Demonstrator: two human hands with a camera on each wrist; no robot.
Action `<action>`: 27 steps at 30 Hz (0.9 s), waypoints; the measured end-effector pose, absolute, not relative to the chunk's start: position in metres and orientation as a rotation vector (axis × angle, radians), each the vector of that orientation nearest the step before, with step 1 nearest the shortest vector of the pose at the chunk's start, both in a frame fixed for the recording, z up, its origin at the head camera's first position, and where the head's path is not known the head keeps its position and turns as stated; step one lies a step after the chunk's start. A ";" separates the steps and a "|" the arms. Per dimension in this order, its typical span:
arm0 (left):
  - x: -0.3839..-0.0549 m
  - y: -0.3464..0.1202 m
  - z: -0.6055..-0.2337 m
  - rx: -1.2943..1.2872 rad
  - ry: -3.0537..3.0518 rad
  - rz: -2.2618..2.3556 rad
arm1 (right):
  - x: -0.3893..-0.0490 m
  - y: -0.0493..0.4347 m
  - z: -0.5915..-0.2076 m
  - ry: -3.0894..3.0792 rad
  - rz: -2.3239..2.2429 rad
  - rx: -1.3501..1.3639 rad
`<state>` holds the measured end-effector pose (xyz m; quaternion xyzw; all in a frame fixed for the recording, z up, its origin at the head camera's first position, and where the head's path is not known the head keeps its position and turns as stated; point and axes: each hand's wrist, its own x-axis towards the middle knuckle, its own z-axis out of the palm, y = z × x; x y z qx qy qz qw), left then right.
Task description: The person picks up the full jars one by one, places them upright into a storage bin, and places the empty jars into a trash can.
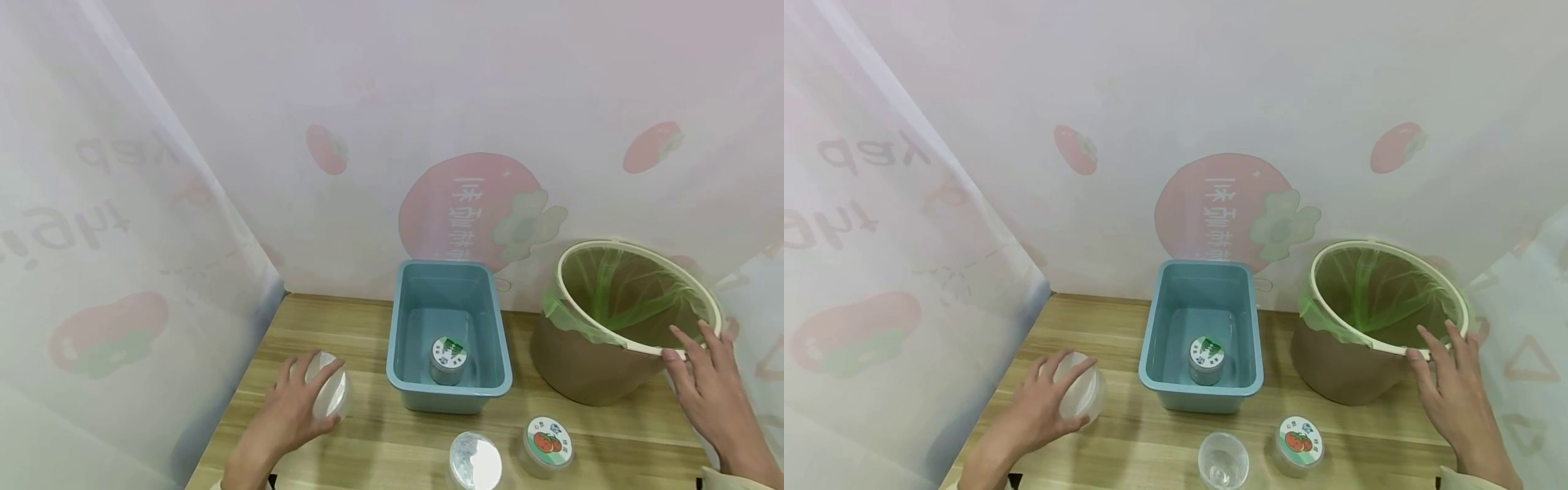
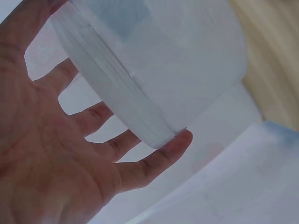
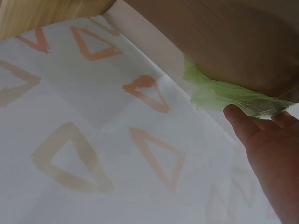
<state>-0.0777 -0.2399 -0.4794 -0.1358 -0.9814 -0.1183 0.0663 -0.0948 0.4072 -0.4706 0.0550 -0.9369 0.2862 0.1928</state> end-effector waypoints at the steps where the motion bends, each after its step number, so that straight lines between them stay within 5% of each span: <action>1: -0.078 -0.239 -0.474 -0.414 -2.955 -0.353 | -0.095 0.407 -0.471 -2.629 0.800 0.158; 27: -0.110 -0.142 -0.393 -0.817 -2.648 -0.583 | -0.094 0.405 -0.472 -2.643 0.825 0.135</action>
